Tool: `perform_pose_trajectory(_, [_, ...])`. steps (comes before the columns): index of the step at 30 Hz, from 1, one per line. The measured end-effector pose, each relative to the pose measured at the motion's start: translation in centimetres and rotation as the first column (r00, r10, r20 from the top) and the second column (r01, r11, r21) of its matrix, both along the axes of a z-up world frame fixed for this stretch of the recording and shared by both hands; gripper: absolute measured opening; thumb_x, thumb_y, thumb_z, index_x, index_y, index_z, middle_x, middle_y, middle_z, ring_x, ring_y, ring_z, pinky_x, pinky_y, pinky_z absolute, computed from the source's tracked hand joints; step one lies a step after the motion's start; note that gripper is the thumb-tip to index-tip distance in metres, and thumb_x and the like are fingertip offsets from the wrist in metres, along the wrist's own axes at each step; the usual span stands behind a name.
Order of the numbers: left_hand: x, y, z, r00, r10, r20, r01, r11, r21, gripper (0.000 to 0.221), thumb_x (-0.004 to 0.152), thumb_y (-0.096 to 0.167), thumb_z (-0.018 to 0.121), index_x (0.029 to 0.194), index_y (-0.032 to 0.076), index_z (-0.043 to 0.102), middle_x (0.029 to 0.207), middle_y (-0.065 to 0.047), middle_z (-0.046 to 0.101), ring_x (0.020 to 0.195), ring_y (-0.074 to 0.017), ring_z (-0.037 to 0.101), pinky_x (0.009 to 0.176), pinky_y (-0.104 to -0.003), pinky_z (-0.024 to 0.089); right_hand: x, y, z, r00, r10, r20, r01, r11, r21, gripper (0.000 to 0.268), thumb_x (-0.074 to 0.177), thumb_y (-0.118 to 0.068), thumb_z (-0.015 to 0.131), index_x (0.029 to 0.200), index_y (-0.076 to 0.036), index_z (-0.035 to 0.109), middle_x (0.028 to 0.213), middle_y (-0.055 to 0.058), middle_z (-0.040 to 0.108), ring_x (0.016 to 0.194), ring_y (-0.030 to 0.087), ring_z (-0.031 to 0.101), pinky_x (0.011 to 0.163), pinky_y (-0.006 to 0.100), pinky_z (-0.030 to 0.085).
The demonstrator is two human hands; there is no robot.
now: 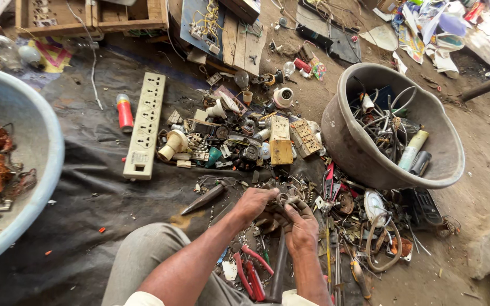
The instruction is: The person uses a hammer and a screwdriver to dismantle small metal and electronic components from a large metal sprocket.
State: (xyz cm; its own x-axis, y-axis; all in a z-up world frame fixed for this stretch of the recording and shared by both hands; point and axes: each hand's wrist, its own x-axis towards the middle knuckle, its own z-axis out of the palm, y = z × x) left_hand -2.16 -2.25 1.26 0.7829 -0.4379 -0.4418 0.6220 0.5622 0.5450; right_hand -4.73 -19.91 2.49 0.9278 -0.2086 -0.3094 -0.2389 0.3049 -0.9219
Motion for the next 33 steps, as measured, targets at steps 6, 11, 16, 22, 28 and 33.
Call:
perform_pose_trajectory(6, [-1.7,4.3,2.6,0.941,0.303,0.153,-0.328,0.927,0.184,0.018,0.084,0.009,0.077,0.1,-0.001,0.078,0.088,-0.009,0.079,0.072,-0.0132,0.073,0.066,-0.027,0.061,-3.1,2.5,3.0,0.979,0.205,0.012,-0.163,0.815,-0.556,0.035,0.086,0.001,0.07,0.121,-0.004,0.069,0.11,0.011,0.07,0.087,0.02,0.07,0.074,0.033,0.063])
perform_pose_trajectory(11, [-5.6,19.6,7.4,0.702,0.486,0.52,-0.594,0.803,0.051,0.023,0.093,0.011,0.061,0.113,0.008,0.073,0.076,0.001,0.061,0.047,-0.0043,0.039,0.036,-0.022,0.031,-5.6,-0.7,3.0,0.978,0.109,-0.179,-0.199,0.743,-0.639,0.028,0.092,-0.006,0.069,0.12,-0.005,0.073,0.108,0.016,0.075,0.087,0.023,0.071,0.076,0.036,0.063])
perform_pose_trajectory(16, [-11.9,35.6,7.3,0.609,-0.186,0.771,-0.75,-0.451,0.483,0.01,0.094,0.011,0.078,0.102,0.007,0.08,0.107,-0.016,0.07,0.103,-0.0319,0.062,0.095,-0.049,0.051,-6.3,0.7,0.1,0.926,0.369,0.078,-0.026,0.269,-0.963,0.021,0.093,-0.018,0.068,0.11,-0.007,0.076,0.106,0.012,0.077,0.092,0.025,0.075,0.082,0.038,0.062])
perform_pose_trajectory(22, [-15.1,40.8,8.5,0.896,-0.234,0.378,-0.38,-0.846,0.375,0.032,0.083,0.035,0.084,0.094,0.006,0.08,0.112,-0.024,0.07,0.115,-0.0356,0.065,0.102,-0.044,0.053,0.8,7.4,-2.5,0.915,0.297,-0.271,-0.174,-0.314,-0.933,0.038,0.093,-0.024,0.057,0.119,0.002,0.068,0.12,0.023,0.065,0.077,0.036,0.074,0.062,0.048,0.061])
perform_pose_trajectory(28, [-11.3,25.8,12.1,0.616,-0.224,0.756,-0.788,-0.202,0.582,0.032,0.082,0.02,0.076,0.105,-0.002,0.075,0.11,-0.023,0.072,0.107,-0.037,0.066,0.097,-0.049,0.051,2.6,6.2,-5.1,0.928,0.303,-0.219,-0.123,-0.306,-0.944,0.03,0.106,-0.02,0.049,0.103,-0.004,0.074,0.097,0.017,0.072,0.069,0.025,0.071,0.058,0.039,0.06])
perform_pose_trajectory(33, [-5.6,10.5,9.8,0.783,0.002,0.622,-0.559,0.439,0.703,0.025,0.089,0.027,0.07,0.097,0.005,0.078,0.102,-0.014,0.076,0.095,-0.0262,0.072,0.087,-0.042,0.057,8.3,-3.8,-3.8,0.989,0.042,0.14,0.103,0.477,-0.873,0.02,0.094,-0.02,0.072,0.095,-0.002,0.081,0.089,0.012,0.074,0.063,0.015,0.064,0.052,0.031,0.051])
